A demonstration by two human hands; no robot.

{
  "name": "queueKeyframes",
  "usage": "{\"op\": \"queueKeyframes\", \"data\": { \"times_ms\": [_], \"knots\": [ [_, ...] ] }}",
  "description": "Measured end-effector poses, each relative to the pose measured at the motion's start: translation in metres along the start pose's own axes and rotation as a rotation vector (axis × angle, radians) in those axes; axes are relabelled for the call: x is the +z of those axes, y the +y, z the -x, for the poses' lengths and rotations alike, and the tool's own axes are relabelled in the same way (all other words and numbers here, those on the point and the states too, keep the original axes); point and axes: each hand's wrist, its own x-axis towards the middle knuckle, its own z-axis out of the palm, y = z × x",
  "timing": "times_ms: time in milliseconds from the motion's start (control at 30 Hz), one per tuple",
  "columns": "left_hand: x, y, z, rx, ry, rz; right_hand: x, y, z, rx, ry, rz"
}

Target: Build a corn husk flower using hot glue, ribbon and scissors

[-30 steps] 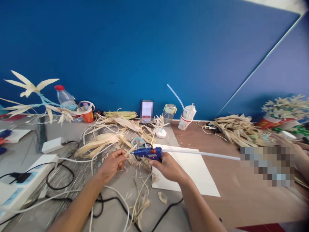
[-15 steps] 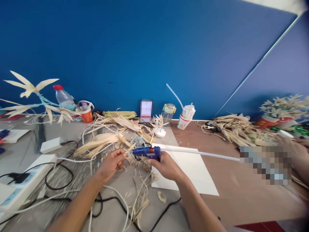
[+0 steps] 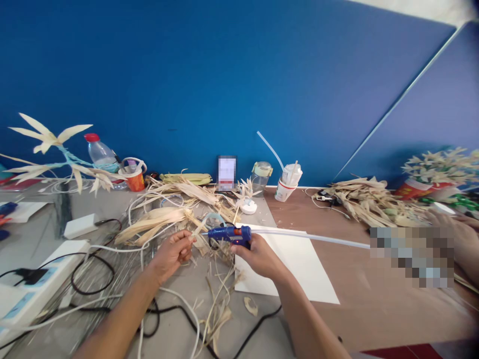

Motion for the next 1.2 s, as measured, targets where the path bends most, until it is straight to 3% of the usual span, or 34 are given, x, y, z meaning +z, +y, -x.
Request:
{"op": "queueKeyframes", "data": {
  "times_ms": [267, 433, 533, 767, 967, 1100, 1200],
  "knots": [
    [0.003, -0.002, 0.001, 0.008, 0.027, -0.122, -0.011, 0.012, -0.005, 0.131, 0.128, -0.476],
    [0.003, -0.002, 0.001, 0.044, 0.021, -0.136, -0.015, 0.016, -0.01, 0.222, 0.116, -0.835],
    [0.003, -0.001, 0.002, 0.053, 0.02, -0.121, -0.018, 0.014, -0.008, 0.316, 0.132, -0.902],
    [0.003, -0.002, 0.0, 0.072, 0.002, -0.091, -0.02, 0.033, 0.018, 0.504, 0.253, -0.852],
    [0.005, 0.001, 0.002, 0.078, -0.007, -0.057, -0.025, 0.047, 0.033, 0.531, 0.264, -0.865],
    [0.009, 0.005, 0.004, 0.083, -0.026, -0.056, -0.039, 0.042, 0.045, 0.538, 0.164, -0.372],
    [0.011, 0.006, 0.006, 0.078, -0.022, -0.055, -0.044, 0.029, 0.051, 0.435, 0.205, -0.028]
  ]
}}
